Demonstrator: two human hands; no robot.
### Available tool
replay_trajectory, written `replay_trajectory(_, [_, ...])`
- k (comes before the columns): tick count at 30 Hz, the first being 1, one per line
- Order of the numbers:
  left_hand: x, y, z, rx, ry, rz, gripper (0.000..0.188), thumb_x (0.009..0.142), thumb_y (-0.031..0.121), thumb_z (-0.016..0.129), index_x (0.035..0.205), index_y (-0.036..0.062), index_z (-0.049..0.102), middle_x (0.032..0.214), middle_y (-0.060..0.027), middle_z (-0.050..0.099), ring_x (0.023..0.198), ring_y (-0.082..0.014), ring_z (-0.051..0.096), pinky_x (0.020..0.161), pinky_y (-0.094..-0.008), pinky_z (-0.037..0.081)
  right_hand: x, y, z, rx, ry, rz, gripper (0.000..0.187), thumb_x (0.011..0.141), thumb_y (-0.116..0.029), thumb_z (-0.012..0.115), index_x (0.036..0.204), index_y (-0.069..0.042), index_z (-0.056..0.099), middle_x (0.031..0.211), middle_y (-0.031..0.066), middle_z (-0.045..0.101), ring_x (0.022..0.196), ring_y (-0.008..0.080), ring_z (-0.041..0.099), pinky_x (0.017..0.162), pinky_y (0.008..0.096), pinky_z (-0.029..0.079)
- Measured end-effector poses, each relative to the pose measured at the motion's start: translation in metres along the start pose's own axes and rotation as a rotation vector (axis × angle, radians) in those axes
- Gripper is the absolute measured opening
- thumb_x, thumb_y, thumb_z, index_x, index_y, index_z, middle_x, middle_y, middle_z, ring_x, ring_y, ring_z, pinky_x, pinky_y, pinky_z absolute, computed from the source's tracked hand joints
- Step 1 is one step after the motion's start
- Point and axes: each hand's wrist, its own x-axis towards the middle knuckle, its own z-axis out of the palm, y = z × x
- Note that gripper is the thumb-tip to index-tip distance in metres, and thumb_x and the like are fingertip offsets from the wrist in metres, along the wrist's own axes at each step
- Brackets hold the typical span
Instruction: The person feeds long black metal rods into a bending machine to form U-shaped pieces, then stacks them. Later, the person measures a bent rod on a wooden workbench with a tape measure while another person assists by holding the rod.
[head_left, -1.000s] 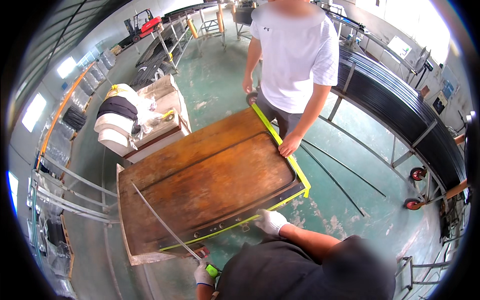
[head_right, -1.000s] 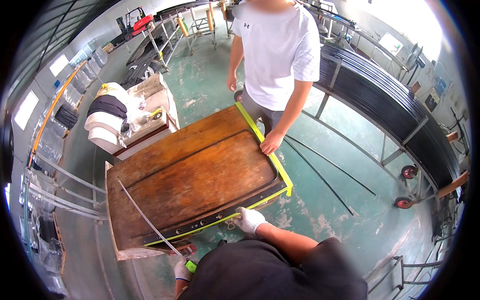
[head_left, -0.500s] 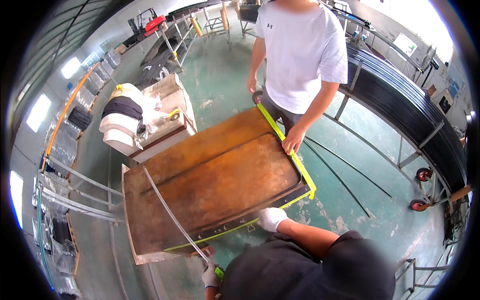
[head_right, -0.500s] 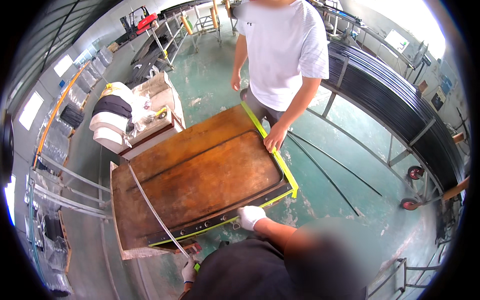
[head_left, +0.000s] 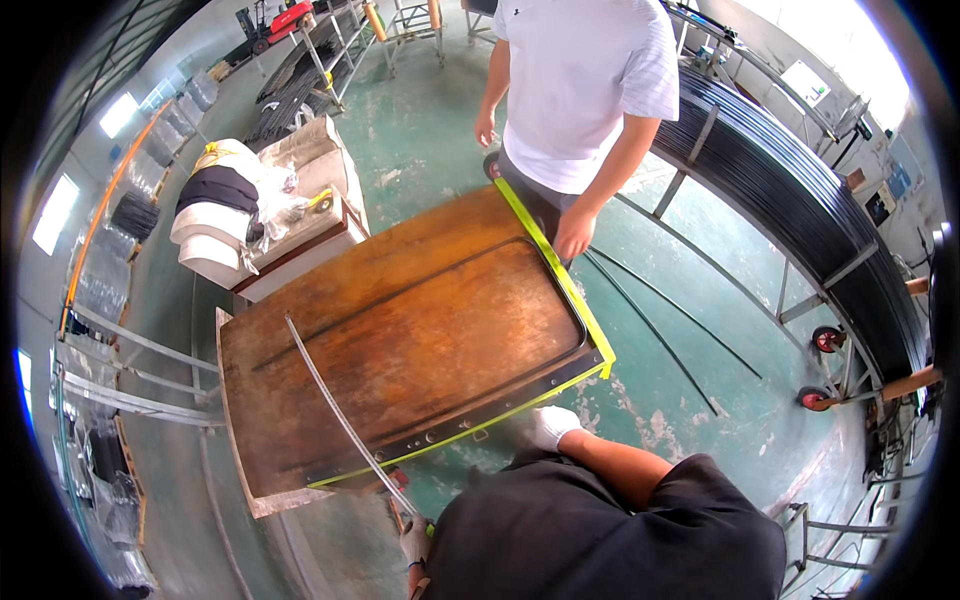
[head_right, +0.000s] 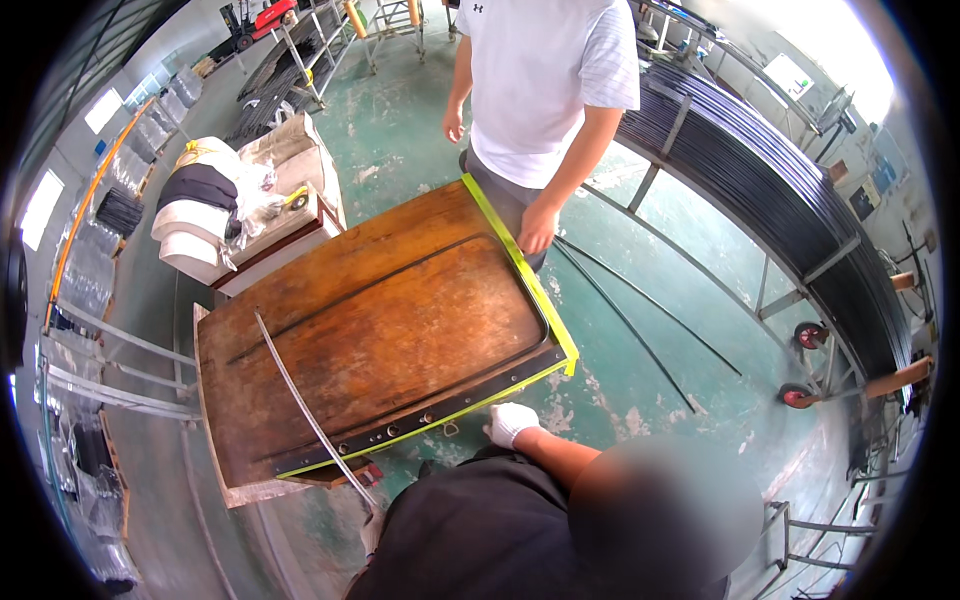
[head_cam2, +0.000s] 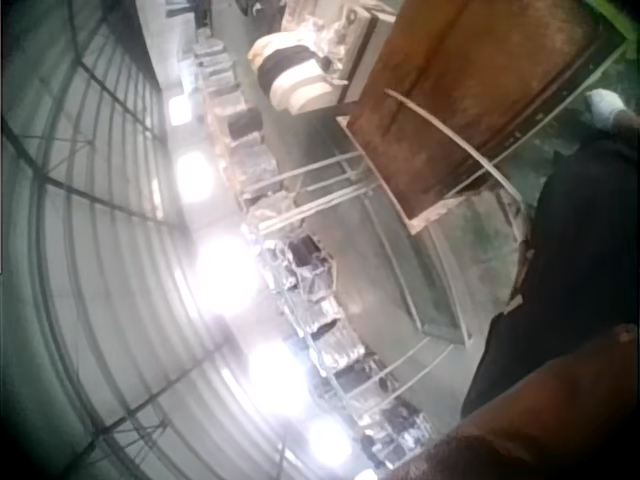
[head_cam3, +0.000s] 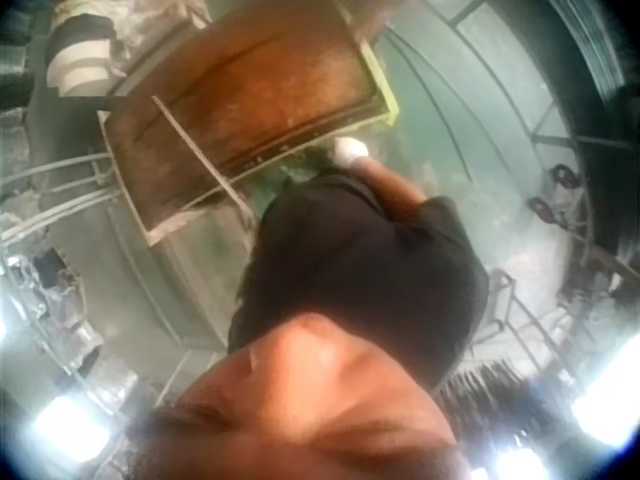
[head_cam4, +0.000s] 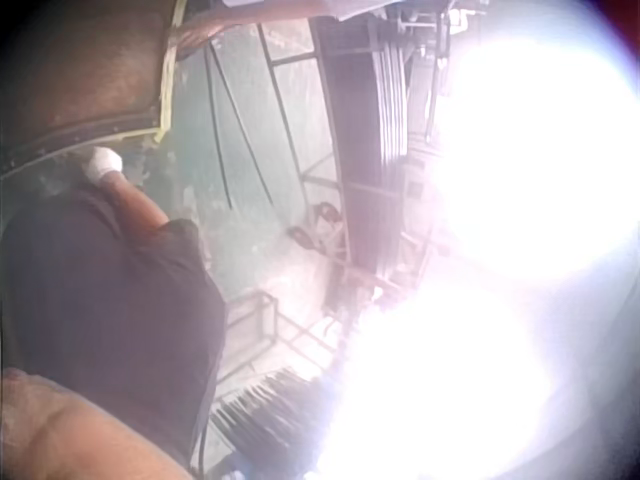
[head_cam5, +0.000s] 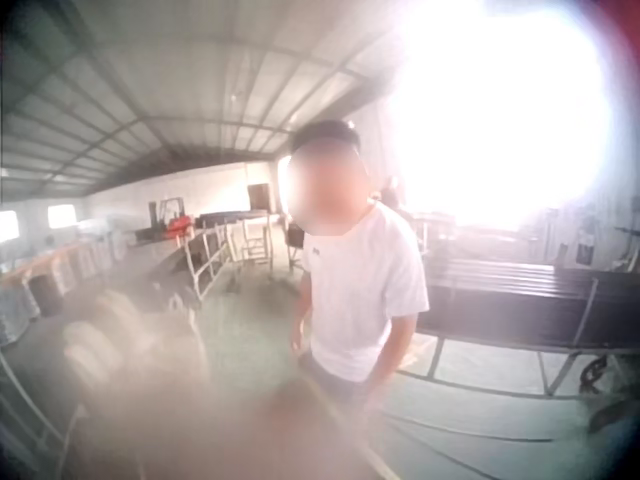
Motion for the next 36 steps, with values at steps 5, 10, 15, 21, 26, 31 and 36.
replay_trajectory(5, [0.020,-0.006,0.002,-0.179,-0.029,0.054,0.035,0.104,0.032,0.068,0.094,-0.0019,0.074,0.087,-0.0088,0.073,0.076,-0.0163,0.066,0.072,-0.0318,0.053,0.015,0.014,0.005,0.001,0.073,-0.055,0.041,0.095,-0.042,0.069,0.106,-0.003,0.076,0.104,0.0224,0.077,0.100,0.0415,0.074,0.087,0.0506,0.059])
replay_trajectory(10, [0.035,-0.034,0.004,-0.410,0.031,0.012,0.035,0.104,0.030,0.067,0.095,-0.0026,0.072,0.080,-0.0080,0.070,0.069,-0.0185,0.066,0.063,-0.0333,0.054,0.015,0.001,-0.016,-0.003,0.069,-0.100,0.038,0.093,-0.041,0.068,0.102,-0.005,0.078,0.097,0.0237,0.077,0.095,0.0428,0.075,0.087,0.0513,0.059])
replay_trajectory(15, [0.013,0.004,-0.022,-0.365,0.105,-0.077,0.032,0.101,0.029,0.067,0.093,-0.0014,0.071,0.074,-0.0081,0.066,0.059,-0.0197,0.064,0.053,-0.0342,0.052,0.007,-0.027,-0.047,0.075,0.202,-0.209,0.025,0.091,-0.032,0.071,0.099,-0.009,0.078,0.098,0.0209,0.077,0.095,0.0404,0.075,0.086,0.0507,0.058])
replay_trajectory(21, [0.033,-0.025,-0.105,-0.368,0.240,-0.041,0.032,0.099,0.029,0.071,0.095,-0.0027,0.074,0.078,-0.0080,0.069,0.062,-0.0175,0.065,0.056,-0.0332,0.052,0.035,-0.100,-0.049,0.033,0.298,-0.467,0.021,0.091,-0.027,0.073,0.102,-0.009,0.076,0.098,0.0196,0.074,0.098,0.0409,0.071,0.086,0.0510,0.057])
replay_trajectory(26, [0.078,-0.060,-0.166,-0.318,0.338,-0.074,0.039,0.098,0.031,0.073,0.105,-0.0079,0.077,0.089,-0.0080,0.074,0.077,-0.0148,0.067,0.066,-0.0321,0.053,0.054,-0.191,-0.025,-0.059,0.289,-0.583,0.025,0.089,-0.026,0.074,0.109,-0.010,0.075,0.101,0.0168,0.075,0.101,0.0392,0.070,0.089,0.0505,0.056])
replay_trajectory(31, [0.107,-0.046,-0.224,-0.240,0.251,-0.144,0.041,0.098,0.032,0.073,0.104,-0.0082,0.077,0.088,-0.0103,0.076,0.070,-0.0164,0.069,0.064,-0.0333,0.054,0.054,-0.269,0.034,-0.149,0.301,-0.610,0.033,0.089,-0.026,0.074,0.118,-0.012,0.073,0.111,0.0144,0.074,0.108,0.0378,0.068,0.092,0.0516,0.054])
replay_trajectory(36, [0.140,-0.058,-0.282,-0.116,0.250,-0.135,0.042,0.098,0.034,0.073,0.103,-0.0066,0.078,0.081,-0.0090,0.075,0.065,-0.0168,0.068,0.062,-0.0336,0.054,0.038,-0.317,0.071,-0.226,0.344,-0.553,0.035,0.089,-0.026,0.072,0.120,-0.012,0.068,0.115,0.0132,0.069,0.112,0.0373,0.065,0.094,0.0520,0.052])
